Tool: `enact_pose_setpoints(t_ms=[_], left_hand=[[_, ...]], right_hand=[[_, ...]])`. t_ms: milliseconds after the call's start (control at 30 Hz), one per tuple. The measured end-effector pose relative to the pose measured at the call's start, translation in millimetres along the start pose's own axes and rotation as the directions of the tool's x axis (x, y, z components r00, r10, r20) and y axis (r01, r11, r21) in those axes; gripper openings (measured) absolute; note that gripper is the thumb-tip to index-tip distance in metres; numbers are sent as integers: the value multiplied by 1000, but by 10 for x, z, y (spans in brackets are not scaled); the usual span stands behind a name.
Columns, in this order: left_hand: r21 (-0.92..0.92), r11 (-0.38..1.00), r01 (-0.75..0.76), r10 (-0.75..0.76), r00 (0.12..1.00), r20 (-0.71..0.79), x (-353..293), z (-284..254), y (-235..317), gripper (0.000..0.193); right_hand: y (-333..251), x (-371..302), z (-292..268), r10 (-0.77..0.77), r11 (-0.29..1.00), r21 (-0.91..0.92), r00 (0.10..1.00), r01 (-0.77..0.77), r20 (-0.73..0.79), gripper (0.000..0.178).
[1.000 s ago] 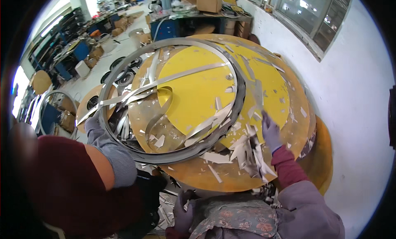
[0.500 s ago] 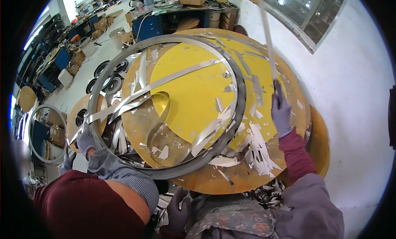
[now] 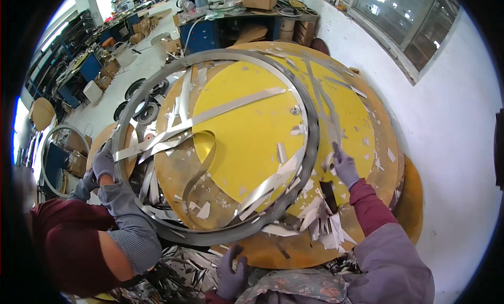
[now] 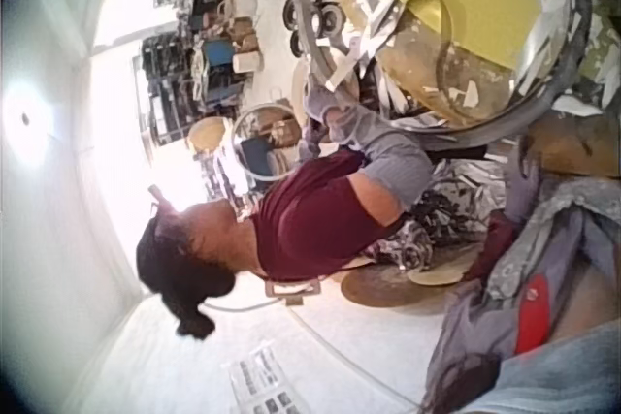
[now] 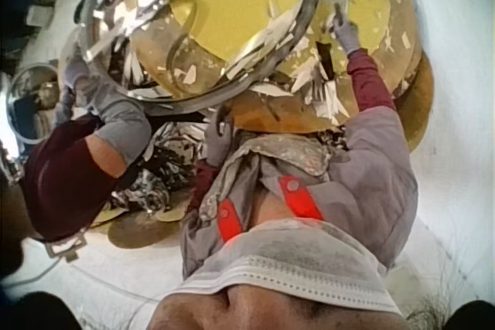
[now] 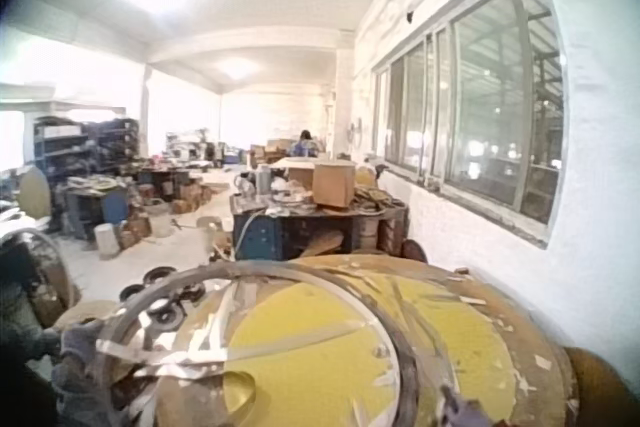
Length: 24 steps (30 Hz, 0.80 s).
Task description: Workers are removing strips of material and handling large circular metal rings in a workshop environment.
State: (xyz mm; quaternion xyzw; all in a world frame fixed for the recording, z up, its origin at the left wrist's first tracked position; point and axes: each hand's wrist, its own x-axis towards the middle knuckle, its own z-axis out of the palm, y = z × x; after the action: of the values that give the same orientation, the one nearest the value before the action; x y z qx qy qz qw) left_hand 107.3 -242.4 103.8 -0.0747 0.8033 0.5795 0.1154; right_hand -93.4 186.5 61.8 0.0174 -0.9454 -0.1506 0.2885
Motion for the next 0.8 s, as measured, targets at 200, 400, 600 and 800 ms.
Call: enact_pose_setpoints(t_ms=[200,400,600,800], left_hand=[[237,969,-74,78,997,-7,90,87,73,56],[555,716,-423,400,901,171,780,768,394,91],[680,604,-415,318,908,272,1199,1276,667,95],[754,492,-436,236,900,366,1284,1680,475,89]], right_hand=[[363,1363,-535,257,468,834,948,-294,189,36],[614,493,780,88,914,367,965,-176,245,41],[611,1900,160,181,410,882,968,-234,173,42],[1154,1125,1598,-47,783,595,936,-181,348,45]])
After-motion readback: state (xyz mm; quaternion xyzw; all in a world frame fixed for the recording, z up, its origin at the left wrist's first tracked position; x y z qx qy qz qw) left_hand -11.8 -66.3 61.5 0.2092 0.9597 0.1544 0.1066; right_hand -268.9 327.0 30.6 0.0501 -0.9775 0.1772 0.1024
